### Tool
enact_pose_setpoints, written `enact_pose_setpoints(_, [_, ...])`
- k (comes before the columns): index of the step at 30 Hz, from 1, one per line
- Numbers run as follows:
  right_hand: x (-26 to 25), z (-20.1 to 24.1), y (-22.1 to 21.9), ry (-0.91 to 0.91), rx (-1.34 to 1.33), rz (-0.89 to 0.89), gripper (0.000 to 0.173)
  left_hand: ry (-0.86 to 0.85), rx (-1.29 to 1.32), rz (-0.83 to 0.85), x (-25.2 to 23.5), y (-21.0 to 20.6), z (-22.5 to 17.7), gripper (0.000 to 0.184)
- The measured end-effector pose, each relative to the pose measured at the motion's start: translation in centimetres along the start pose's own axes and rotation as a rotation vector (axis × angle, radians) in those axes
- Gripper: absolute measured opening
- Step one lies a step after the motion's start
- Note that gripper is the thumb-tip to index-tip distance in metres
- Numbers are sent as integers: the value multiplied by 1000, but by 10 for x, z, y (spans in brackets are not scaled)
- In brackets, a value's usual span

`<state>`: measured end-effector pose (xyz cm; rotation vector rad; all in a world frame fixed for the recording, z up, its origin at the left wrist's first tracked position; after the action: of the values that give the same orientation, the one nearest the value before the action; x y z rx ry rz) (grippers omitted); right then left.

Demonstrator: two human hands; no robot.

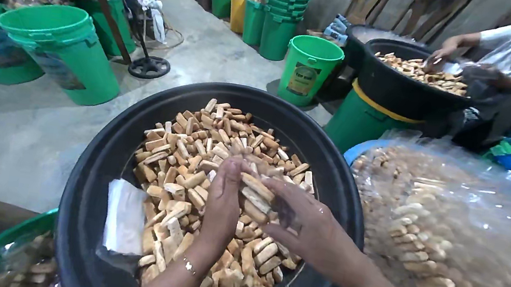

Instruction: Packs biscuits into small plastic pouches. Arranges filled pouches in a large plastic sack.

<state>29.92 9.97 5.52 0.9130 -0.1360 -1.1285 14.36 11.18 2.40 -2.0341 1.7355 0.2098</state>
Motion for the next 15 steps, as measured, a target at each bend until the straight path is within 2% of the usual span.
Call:
enact_pose_setpoints(3, [-4,-2,-3,88,161,-58,47,-18,-188,31,0,9,-1,42])
enact_pose_setpoints(5, [-7,-2,7,176,306,-43,40,-141,-259,47,-1,18,1,39])
enact_pose_setpoints(8, [-8,5,17,245,417,23,41,-219,-145,44,-1,21,3,28])
enact_pose_setpoints(10, [-9,12,11,226,362,79,40,-170,-46,10,-2,19,2,26])
enact_pose_setpoints(13, [-10,14,1,151,239,115,29,-6,-43,-133,-7,27,0,28])
enact_pose_setpoints(15, [-12,2,7,51,54,61,41,135,-67,-277,-13,43,5,30])
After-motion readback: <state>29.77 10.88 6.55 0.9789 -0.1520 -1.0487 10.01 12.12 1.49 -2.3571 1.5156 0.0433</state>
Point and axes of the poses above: each hand's wrist, its own x-axis away from the middle knuckle, its own y-axis out of the back of the hand, z = x × y, the point moved 3 cm from there along -x, towards the middle knuckle, and after that the axes turned 9 degrees about -y, right-handed, at the moved point
